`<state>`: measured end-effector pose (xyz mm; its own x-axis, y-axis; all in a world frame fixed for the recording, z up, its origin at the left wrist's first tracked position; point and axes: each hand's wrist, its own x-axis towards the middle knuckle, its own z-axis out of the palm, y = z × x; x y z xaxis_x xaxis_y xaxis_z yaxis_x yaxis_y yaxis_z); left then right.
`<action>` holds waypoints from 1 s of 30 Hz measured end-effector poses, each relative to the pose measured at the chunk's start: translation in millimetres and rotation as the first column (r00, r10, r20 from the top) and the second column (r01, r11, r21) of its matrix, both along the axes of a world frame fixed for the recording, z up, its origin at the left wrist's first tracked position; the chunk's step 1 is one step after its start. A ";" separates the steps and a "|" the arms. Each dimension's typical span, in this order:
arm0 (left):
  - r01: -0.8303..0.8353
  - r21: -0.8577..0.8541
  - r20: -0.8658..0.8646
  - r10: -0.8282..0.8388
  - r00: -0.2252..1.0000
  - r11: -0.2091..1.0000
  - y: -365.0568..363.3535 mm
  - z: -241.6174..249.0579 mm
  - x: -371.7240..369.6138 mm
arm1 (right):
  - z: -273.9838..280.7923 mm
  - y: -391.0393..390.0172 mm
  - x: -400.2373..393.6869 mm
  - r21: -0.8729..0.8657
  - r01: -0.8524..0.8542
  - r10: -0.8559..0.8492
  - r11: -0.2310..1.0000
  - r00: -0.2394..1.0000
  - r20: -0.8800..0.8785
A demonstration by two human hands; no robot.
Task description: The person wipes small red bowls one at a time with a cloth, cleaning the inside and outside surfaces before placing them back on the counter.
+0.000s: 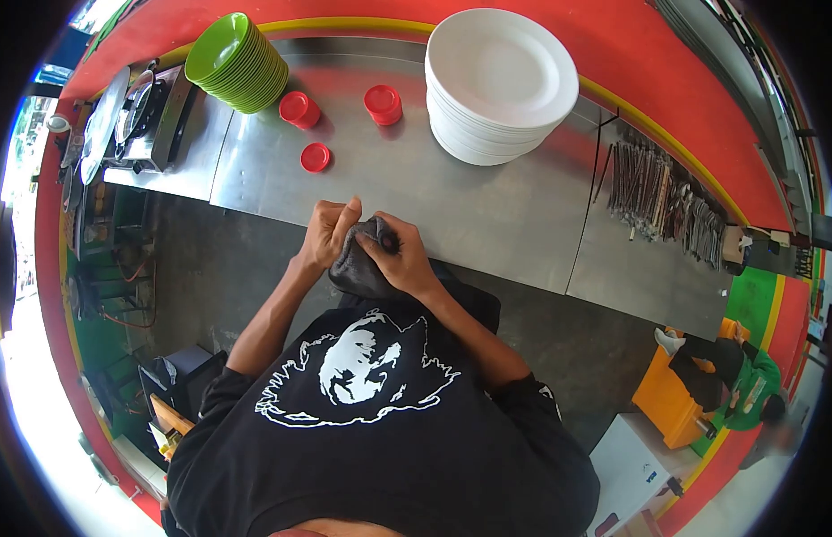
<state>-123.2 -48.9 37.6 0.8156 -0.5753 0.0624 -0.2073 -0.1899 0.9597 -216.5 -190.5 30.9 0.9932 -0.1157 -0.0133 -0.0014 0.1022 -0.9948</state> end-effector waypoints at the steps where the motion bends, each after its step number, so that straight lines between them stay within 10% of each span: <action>1: 0.037 0.024 0.045 -0.038 0.998 0.999 4.7 -5.8 3.2 | 0.9 0.2 -0.3 -0.021 -0.023 0.023 0.999 0.999 -0.027; 8: -0.452 -0.174 -0.579 0.281 0.765 0.875 -17.2 -3.7 -22.3 | 7.6 4.9 2.6 0.100 0.182 -0.191 0.978 0.978 0.081; 12: -0.368 -0.072 -0.498 0.287 0.819 0.927 -22.5 7.4 -37.5 | 3.9 4.3 -5.8 0.135 0.250 -0.250 0.959 0.968 -0.015; 17: 0.116 0.155 0.070 -0.128 0.989 0.981 -2.1 -7.6 -6.5 | -10.1 3.1 -6.9 0.080 0.218 -0.210 0.973 0.973 -0.096; 20: -0.015 0.033 -0.033 0.016 0.999 0.999 -10.6 -7.5 -12.1 | -6.1 2.1 -3.5 0.103 0.260 -0.250 0.960 0.963 -0.104; 23: -0.381 -0.219 -0.604 0.182 0.776 0.898 -31.2 11.5 -26.9 | 5.0 2.2 -0.2 0.161 0.356 -0.344 0.920 0.934 -0.102; 27: -0.463 -0.157 -0.561 0.307 0.768 0.872 -39.3 -4.5 -40.4 | 1.5 -2.1 1.5 0.140 0.344 -0.337 0.929 0.939 -0.067; 30: -0.135 0.067 -0.373 0.150 0.916 0.989 -18.5 -21.2 -21.9 | -10.0 -10.0 -1.9 0.048 0.184 -0.179 0.982 0.980 -0.090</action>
